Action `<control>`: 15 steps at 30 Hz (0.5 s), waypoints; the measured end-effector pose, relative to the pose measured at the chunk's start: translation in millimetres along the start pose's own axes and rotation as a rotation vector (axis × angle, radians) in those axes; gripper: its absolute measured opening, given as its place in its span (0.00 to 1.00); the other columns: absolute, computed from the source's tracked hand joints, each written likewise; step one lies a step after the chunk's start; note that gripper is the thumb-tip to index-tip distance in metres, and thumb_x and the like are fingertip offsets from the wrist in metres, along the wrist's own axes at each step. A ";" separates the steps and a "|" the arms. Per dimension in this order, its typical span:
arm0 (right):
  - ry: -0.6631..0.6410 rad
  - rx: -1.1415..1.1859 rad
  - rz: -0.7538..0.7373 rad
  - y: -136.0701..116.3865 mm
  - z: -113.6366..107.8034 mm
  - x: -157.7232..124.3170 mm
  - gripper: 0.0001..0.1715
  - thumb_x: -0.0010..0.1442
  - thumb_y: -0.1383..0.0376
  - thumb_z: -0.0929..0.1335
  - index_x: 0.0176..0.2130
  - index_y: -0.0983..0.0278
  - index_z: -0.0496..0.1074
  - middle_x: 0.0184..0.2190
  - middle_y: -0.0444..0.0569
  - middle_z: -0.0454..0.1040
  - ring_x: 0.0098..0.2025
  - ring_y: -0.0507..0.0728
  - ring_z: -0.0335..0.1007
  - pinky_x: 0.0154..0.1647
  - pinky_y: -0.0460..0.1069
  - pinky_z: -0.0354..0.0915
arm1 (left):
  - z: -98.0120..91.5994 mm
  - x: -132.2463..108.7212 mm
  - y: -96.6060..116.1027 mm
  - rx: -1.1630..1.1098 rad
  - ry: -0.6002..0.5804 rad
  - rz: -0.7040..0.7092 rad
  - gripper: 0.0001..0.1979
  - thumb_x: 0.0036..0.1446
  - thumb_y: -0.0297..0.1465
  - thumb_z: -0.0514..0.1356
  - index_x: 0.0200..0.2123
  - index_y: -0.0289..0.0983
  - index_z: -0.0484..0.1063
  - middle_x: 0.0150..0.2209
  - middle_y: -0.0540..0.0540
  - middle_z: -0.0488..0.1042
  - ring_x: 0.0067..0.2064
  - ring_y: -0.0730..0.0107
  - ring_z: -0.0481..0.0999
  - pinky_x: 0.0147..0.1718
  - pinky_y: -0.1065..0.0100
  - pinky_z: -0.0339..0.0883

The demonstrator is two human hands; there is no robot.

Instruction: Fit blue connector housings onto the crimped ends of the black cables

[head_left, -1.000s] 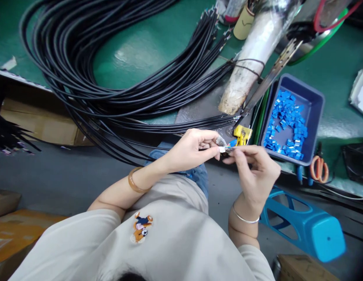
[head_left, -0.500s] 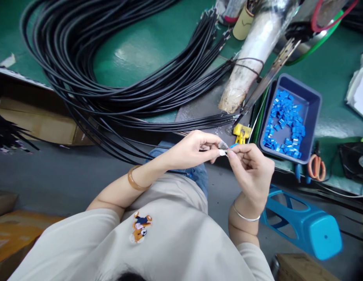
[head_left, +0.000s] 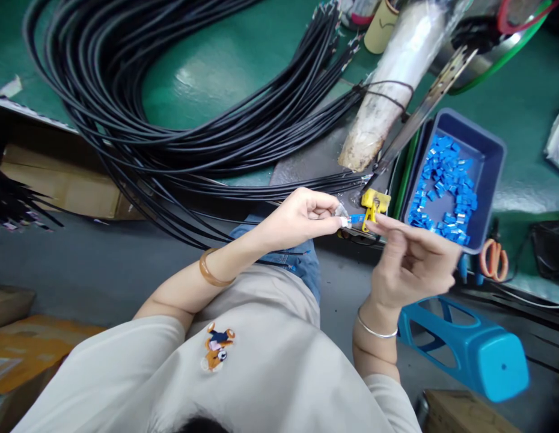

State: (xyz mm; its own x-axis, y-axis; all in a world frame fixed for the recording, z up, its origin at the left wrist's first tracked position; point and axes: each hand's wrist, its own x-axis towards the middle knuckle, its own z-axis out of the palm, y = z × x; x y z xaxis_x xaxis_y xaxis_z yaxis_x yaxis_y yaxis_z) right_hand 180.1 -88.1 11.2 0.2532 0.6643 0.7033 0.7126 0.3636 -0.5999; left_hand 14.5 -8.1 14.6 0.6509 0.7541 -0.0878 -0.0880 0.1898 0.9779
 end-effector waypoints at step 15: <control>-0.159 -0.054 -0.093 8.6 16.4 6.4 0.09 0.56 0.74 0.72 0.37 0.62 0.72 0.46 0.49 0.83 0.40 0.56 0.83 0.39 0.49 0.80 | 3.1 15.8 1.5 -0.132 0.054 -0.011 0.07 0.49 0.24 0.63 0.23 0.32 0.66 0.22 0.54 0.62 0.24 0.84 0.58 0.25 0.77 0.54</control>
State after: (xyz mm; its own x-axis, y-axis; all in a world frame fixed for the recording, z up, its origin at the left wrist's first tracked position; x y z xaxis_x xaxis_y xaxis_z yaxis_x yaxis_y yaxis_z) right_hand 177.1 -69.9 4.3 0.0810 0.7262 0.6827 0.7630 0.3955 -0.5112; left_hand 27.0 2.1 15.3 0.6111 0.7836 -0.1118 -0.1822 0.2767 0.9435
